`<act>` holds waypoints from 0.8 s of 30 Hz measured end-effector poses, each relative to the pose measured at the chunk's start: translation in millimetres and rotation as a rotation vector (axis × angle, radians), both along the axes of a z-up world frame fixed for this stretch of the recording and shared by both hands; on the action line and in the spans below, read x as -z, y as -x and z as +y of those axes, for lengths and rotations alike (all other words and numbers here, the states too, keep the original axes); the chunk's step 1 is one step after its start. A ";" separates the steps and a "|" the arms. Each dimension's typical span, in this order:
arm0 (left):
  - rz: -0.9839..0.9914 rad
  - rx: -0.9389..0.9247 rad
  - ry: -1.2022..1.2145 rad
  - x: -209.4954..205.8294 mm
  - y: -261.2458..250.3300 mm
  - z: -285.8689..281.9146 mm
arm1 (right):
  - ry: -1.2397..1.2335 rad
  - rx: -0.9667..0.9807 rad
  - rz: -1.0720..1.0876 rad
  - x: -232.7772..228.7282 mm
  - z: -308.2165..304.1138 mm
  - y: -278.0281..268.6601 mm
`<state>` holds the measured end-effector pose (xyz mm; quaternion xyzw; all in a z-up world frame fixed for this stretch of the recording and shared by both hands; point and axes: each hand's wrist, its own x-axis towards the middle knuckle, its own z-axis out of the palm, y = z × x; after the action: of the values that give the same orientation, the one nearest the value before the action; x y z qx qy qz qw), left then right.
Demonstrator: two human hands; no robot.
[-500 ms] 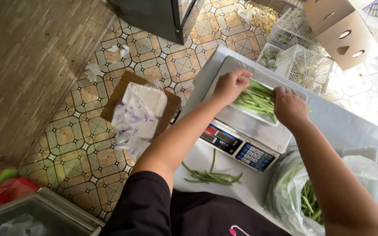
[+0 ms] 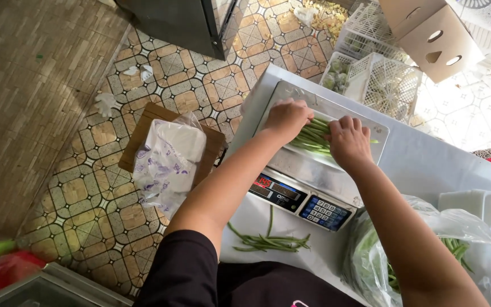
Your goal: The person is sorting green beans from a large plastic bag and placing them into small plastic trays on a digital scale for weighing.
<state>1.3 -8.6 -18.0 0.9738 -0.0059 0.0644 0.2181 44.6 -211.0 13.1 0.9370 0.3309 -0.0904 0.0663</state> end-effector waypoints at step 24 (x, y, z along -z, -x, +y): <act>0.366 -0.076 0.560 -86.3 37.8 2.9 | -0.169 -0.115 -0.049 19.2 -43.9 -8.6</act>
<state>-36.5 -5.8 68.3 0.8710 0.0876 -0.1042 0.4720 53.1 -254.8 -6.1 0.9206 0.3889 -0.0354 0.0000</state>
